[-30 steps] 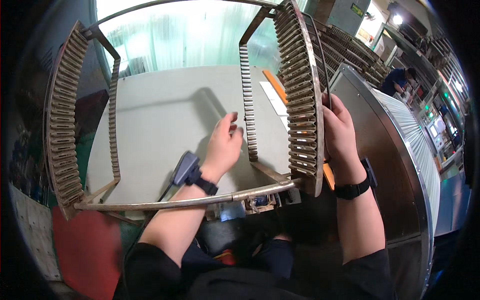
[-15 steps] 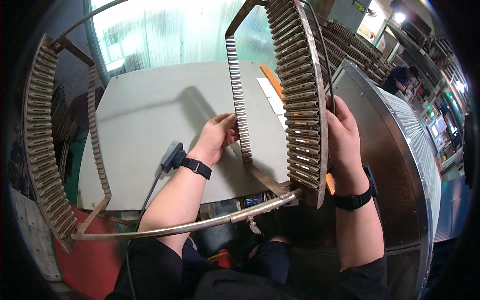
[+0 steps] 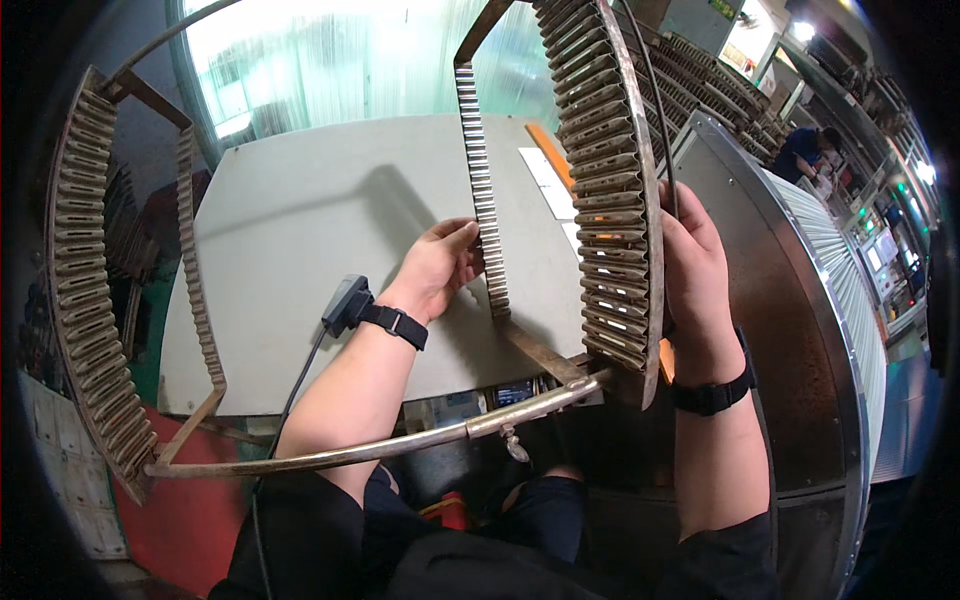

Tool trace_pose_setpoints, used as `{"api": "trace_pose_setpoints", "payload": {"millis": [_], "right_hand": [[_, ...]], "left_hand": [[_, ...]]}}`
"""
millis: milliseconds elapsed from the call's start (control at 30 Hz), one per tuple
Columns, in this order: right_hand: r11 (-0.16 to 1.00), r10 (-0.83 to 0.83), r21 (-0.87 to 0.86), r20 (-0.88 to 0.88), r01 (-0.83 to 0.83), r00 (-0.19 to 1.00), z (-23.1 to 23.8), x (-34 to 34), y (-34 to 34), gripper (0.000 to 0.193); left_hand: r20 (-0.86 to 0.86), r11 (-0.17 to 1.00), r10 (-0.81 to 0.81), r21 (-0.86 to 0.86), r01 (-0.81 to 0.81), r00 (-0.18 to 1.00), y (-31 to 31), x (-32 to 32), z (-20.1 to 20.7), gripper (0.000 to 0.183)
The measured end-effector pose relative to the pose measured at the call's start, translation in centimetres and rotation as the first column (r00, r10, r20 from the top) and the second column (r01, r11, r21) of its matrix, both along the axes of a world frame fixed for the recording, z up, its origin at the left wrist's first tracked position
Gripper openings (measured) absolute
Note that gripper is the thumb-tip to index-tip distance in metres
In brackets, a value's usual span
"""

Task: Manually organizing and stacking patterned blue industrial sheets into a storage rack on a fabrication floor.

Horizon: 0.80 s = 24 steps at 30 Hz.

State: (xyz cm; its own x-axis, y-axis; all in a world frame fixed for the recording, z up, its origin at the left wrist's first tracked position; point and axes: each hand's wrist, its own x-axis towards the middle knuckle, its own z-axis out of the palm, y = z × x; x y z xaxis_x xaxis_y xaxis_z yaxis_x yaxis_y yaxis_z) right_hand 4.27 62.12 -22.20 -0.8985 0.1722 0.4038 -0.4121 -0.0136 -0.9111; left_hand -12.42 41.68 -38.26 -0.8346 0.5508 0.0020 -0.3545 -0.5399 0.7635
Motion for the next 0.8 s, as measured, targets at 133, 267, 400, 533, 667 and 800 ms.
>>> {"api": "trace_pose_setpoints", "payload": {"millis": [133,267,400,533,667,800], "right_hand": [[1.000,-0.003,0.000,-0.002,0.003,1.000,-0.3,-0.1,0.2,0.017],[0.999,-0.003,-0.034,0.006,0.004,1.000,-0.3,0.1,0.0,0.017],[0.999,-0.005,-0.044,0.013,0.005,1.000,-0.1,0.1,-0.3,0.017],[0.999,-0.009,-0.046,0.015,0.009,1.000,-0.2,0.0,-0.3,0.017],[0.998,0.016,-0.060,0.047,-0.014,0.999,-0.3,0.0,0.1,0.017],[1.000,-0.002,-0.022,0.041,0.002,0.999,-0.1,-0.1,0.2,0.017]], "left_hand": [[0.009,1.000,-0.005,0.007,0.005,1.000,-0.2,0.0,0.0,0.021],[-0.015,1.000,-0.007,-0.023,0.007,1.000,0.0,0.3,0.4,0.023],[0.008,1.000,-0.010,-0.001,0.010,1.000,0.0,0.3,0.5,0.018],[0.011,1.000,-0.015,0.004,0.014,1.000,0.0,-0.2,0.3,0.017],[0.014,0.998,0.005,-0.059,-0.004,1.000,0.4,0.3,1.2,0.016],[-0.028,0.991,0.030,-0.130,-0.033,0.999,0.7,0.5,1.3,0.017]]}}
